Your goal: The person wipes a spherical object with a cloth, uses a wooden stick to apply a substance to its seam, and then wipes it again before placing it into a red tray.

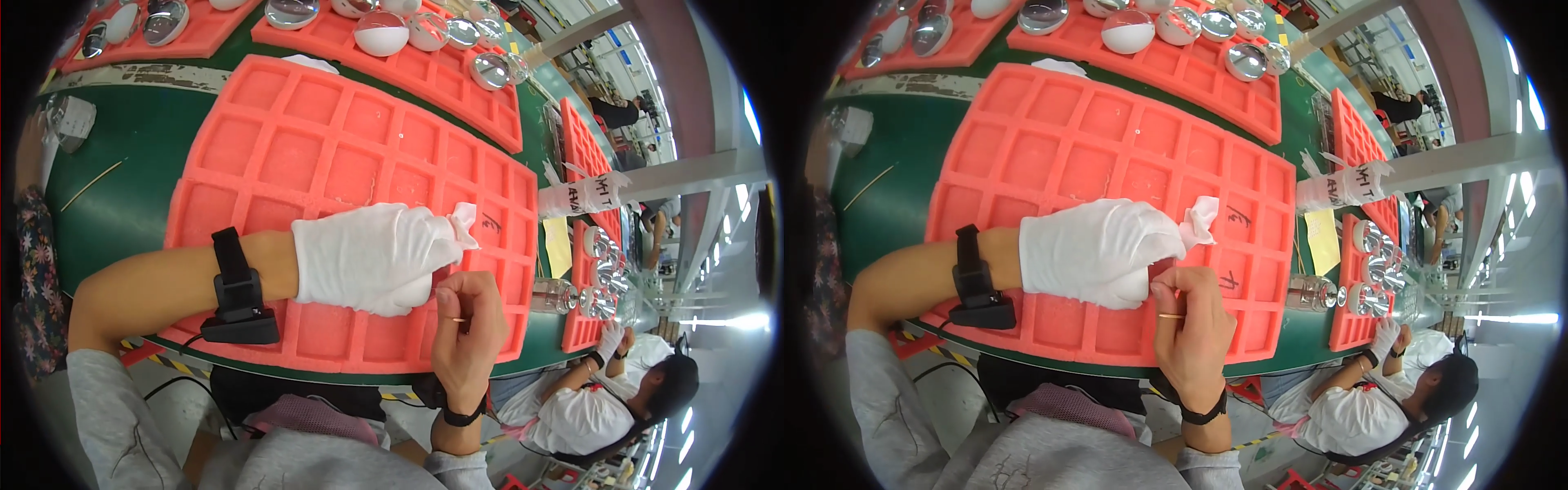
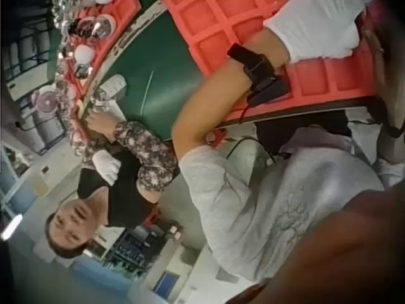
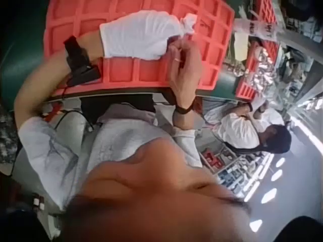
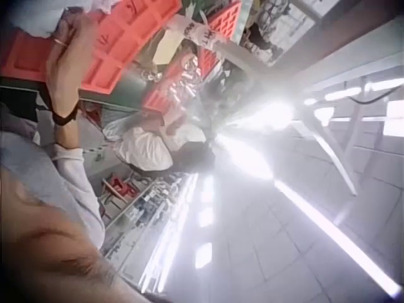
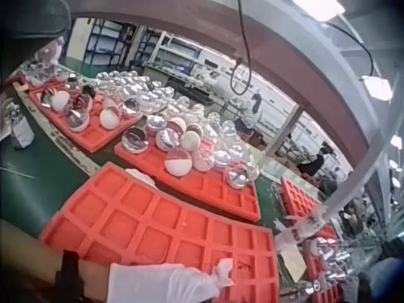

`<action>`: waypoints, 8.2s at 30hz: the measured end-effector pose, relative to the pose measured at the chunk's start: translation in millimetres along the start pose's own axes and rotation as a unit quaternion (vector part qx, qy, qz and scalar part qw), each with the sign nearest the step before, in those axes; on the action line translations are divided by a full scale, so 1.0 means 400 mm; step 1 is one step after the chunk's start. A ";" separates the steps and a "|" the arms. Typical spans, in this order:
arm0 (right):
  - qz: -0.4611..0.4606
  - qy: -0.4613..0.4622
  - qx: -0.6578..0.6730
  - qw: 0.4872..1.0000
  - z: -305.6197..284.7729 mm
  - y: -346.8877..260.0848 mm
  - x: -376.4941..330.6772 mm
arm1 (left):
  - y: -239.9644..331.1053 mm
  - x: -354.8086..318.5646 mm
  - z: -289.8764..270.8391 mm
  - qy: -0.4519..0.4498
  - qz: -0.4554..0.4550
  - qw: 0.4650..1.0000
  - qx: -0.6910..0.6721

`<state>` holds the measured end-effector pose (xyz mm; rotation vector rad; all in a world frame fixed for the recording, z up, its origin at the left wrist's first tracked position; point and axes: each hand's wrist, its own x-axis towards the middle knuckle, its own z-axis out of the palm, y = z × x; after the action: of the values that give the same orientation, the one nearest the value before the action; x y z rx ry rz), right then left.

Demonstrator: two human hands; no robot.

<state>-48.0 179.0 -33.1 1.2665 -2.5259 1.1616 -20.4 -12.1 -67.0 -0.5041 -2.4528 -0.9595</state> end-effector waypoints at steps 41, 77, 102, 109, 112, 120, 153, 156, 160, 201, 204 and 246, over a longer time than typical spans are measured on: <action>0.040 0.022 0.188 0.981 0.000 0.030 -0.098 | 0.018 0.016 -0.033 -0.150 -0.184 0.953 -0.188; 0.089 0.037 0.265 0.959 0.010 0.011 -0.061 | 0.014 0.024 -0.030 -0.172 -0.121 0.967 -0.146; 0.233 0.010 0.399 0.887 0.001 0.061 -0.099 | -0.006 0.044 -0.047 -0.197 -0.122 0.953 -0.196; 0.202 0.028 0.379 0.902 0.006 0.070 -0.090 | -0.020 0.060 -0.045 -0.213 -0.088 0.950 -0.213; 0.212 0.046 0.362 0.907 0.025 0.065 -0.093 | -0.025 0.048 -0.048 -0.225 -0.086 0.946 -0.217; 0.164 0.065 0.347 0.921 0.030 0.072 -0.102 | -0.019 0.034 -0.017 -0.148 -0.101 0.905 -0.386; 0.109 0.091 0.320 0.937 0.047 0.077 -0.104 | -0.116 0.053 -0.056 -0.282 0.007 0.850 -0.444; 0.112 0.082 0.321 0.937 0.043 0.074 -0.100 | -0.112 0.047 -0.062 -0.274 -0.008 0.855 -0.440; 0.119 0.090 0.318 0.936 0.050 0.073 -0.106 | -0.112 0.051 -0.052 -0.277 -0.004 0.852 -0.444; 0.134 0.078 0.310 0.938 0.031 0.023 -0.096 | -0.018 0.022 -0.020 -0.150 -0.019 0.978 -0.146; 0.142 0.075 0.294 0.942 0.025 0.008 -0.081 | -0.018 0.021 -0.020 -0.142 0.001 0.982 -0.127; 0.048 0.118 0.227 0.965 0.050 0.014 -0.068 | -0.004 0.016 -0.022 -0.148 -0.031 0.980 -0.126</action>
<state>-29.3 185.5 -61.0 1.0035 -2.2422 1.8698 -24.2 -18.2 -58.8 -0.7026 -2.6323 -1.3158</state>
